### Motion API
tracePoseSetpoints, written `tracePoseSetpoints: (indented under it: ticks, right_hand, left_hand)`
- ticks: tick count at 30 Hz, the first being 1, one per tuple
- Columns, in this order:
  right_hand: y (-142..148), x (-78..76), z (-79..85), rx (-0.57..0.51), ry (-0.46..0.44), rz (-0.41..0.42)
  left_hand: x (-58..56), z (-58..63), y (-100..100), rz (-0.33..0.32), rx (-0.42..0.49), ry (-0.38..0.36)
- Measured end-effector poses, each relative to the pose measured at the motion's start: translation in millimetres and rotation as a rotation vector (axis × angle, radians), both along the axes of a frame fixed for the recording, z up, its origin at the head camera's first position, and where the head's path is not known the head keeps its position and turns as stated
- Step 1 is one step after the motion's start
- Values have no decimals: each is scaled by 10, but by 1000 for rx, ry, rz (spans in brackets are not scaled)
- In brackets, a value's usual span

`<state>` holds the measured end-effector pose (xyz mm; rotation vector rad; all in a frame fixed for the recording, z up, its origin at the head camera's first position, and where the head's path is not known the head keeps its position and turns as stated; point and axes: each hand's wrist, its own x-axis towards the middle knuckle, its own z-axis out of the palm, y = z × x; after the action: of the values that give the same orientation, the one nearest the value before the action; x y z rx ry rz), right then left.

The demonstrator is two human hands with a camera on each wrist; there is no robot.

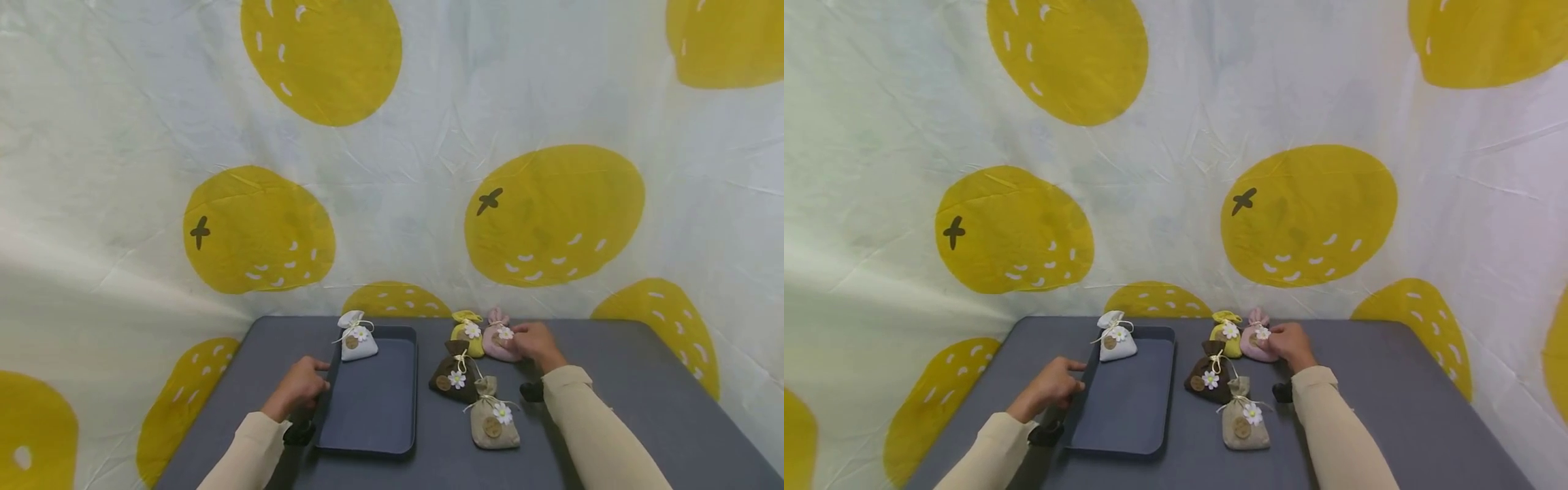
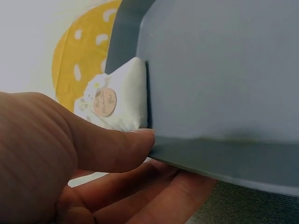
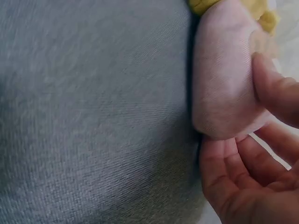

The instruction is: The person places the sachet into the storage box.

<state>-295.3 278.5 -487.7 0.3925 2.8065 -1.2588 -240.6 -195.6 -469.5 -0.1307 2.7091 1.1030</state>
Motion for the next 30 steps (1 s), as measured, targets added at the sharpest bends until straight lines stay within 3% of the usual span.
tracePoseSetpoints:
  ticks: [12, 19, 30]
  right_hand:
    - [29, -39, -105, 23, 38, -2]
    - [5, -11, -144, 18, 154, -8]
    - [-25, 75, -24, -17, 253, -30]
  left_hand:
    - [34, 24, 9, 4, -21, 7]
    - [26, 23, -2, -1, -28, -5]
    - [16, 5, 2, -4, -28, 13]
